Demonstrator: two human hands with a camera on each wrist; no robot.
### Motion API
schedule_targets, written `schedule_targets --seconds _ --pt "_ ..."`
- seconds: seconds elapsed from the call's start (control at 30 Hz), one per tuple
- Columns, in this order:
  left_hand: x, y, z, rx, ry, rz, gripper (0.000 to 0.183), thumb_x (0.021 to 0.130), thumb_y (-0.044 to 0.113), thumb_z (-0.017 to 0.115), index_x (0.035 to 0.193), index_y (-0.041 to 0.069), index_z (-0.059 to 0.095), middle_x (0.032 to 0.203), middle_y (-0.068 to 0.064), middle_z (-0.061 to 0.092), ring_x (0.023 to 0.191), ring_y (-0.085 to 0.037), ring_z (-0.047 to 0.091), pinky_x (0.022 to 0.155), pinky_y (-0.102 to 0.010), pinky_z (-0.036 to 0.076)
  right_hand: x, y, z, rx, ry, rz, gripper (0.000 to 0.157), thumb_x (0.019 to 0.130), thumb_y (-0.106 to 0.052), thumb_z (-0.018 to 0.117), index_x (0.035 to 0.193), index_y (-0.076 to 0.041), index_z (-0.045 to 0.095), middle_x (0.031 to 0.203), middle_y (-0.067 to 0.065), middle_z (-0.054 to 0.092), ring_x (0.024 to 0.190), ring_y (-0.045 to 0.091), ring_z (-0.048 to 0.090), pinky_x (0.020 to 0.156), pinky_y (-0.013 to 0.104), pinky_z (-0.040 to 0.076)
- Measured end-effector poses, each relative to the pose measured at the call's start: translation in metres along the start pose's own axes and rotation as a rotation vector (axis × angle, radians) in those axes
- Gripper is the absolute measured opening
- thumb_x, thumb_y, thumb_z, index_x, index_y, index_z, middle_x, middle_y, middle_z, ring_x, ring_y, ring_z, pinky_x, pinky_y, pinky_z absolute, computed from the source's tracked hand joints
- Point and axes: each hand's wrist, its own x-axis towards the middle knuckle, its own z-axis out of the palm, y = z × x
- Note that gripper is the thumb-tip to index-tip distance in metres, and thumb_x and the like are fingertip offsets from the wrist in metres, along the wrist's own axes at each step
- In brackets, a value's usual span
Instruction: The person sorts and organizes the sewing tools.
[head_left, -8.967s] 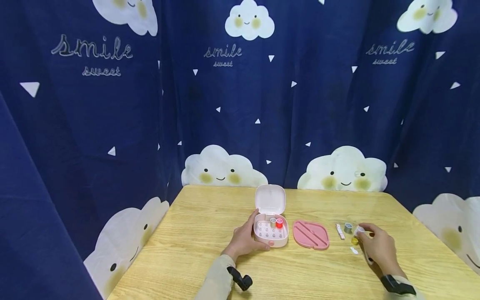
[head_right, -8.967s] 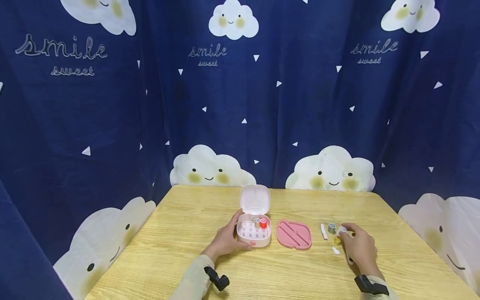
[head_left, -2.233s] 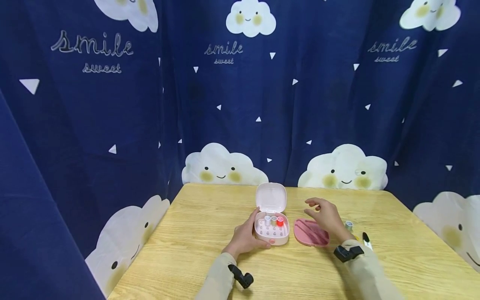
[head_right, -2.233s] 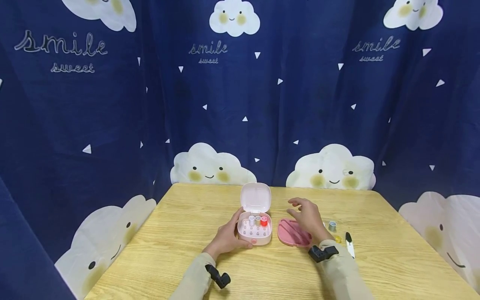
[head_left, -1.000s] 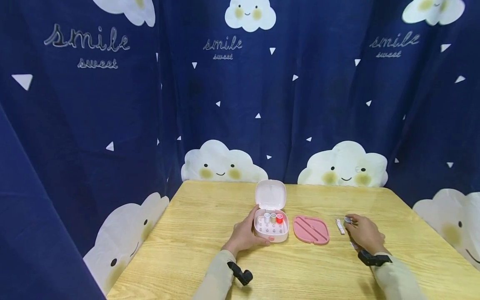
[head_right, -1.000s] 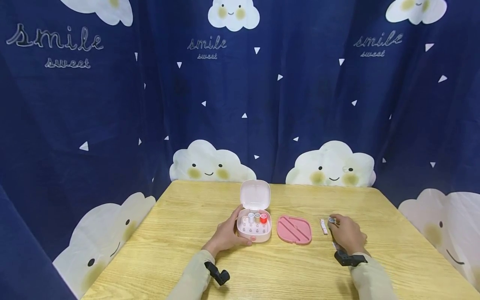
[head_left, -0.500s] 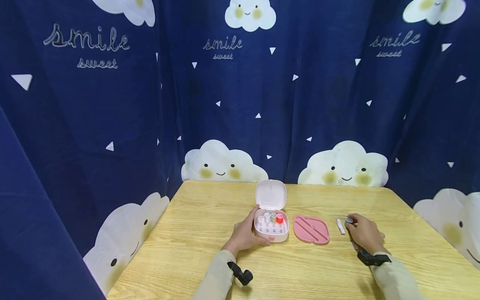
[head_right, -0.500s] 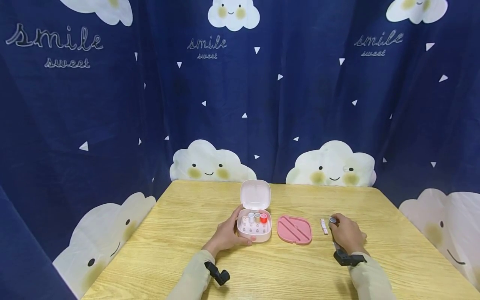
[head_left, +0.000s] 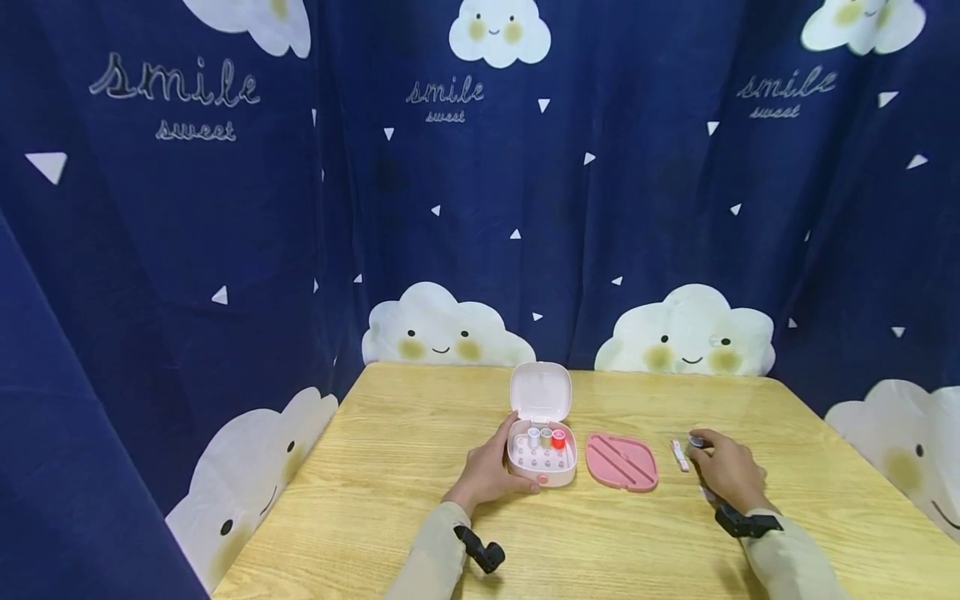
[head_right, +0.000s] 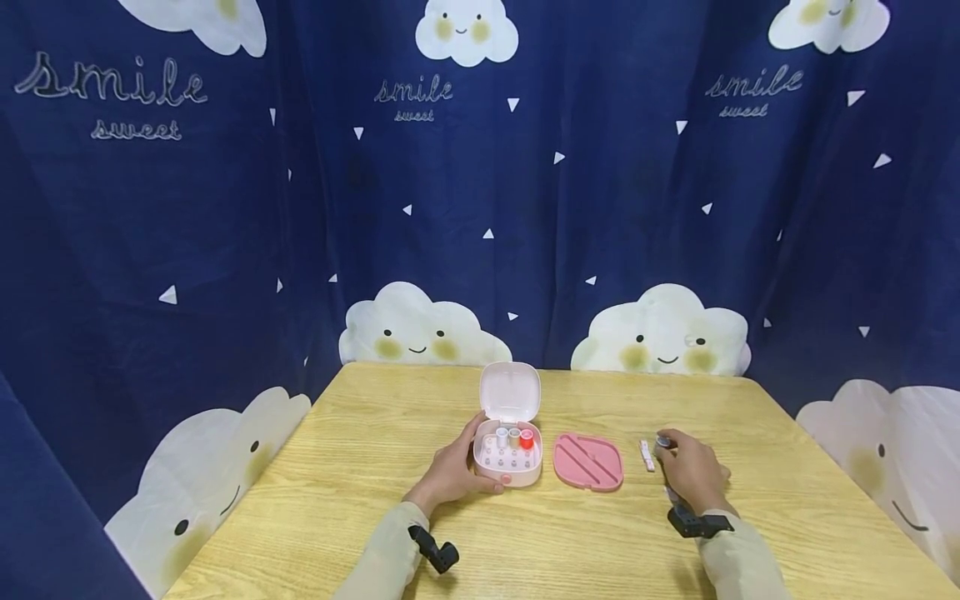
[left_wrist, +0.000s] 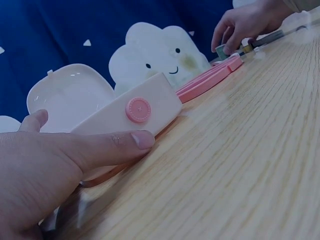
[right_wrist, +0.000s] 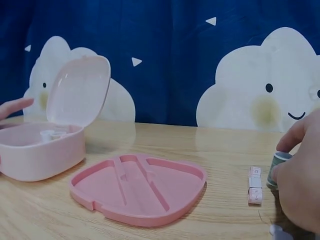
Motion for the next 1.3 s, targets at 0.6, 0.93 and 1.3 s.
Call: schedule_targets --seconds 0.6,0.93,1.3 --pt "-0.004 0.004 -0.001 0.005 0.013 0.017 0.129 0.066 0.042 0.099 0.167 0.023 0.022 0.161 -0.004 0.042 0.142 -0.030 0.045 0.114 -0.058 0.025 0.002 -0.017 -0.001 0.188 0.119 -0.081 0.039 0.104 -0.022 0.063 0.134 0.002 0.061 0.123 0.029 0.066 0.104 0.045 0.064 0.082 0.058 0.049" --pt "-0.003 0.001 0.000 0.005 0.018 0.002 0.130 0.063 0.044 0.100 0.166 0.026 0.023 0.161 -0.001 0.042 0.142 -0.030 0.044 0.116 -0.058 0.023 0.010 -0.045 -0.001 0.297 0.130 -0.123 0.036 0.104 -0.024 0.065 0.132 -0.001 0.065 0.116 0.021 0.070 0.100 0.034 0.065 0.077 0.036 0.051" --pt "-0.006 0.004 -0.002 0.003 0.021 0.028 0.129 0.064 0.043 0.100 0.166 0.023 0.024 0.161 -0.006 0.043 0.141 -0.031 0.046 0.113 -0.059 0.026 0.012 -0.090 0.003 0.357 0.057 -0.194 0.037 0.103 -0.020 0.067 0.135 0.000 0.063 0.118 0.020 0.070 0.103 0.035 0.062 0.081 0.041 0.051"
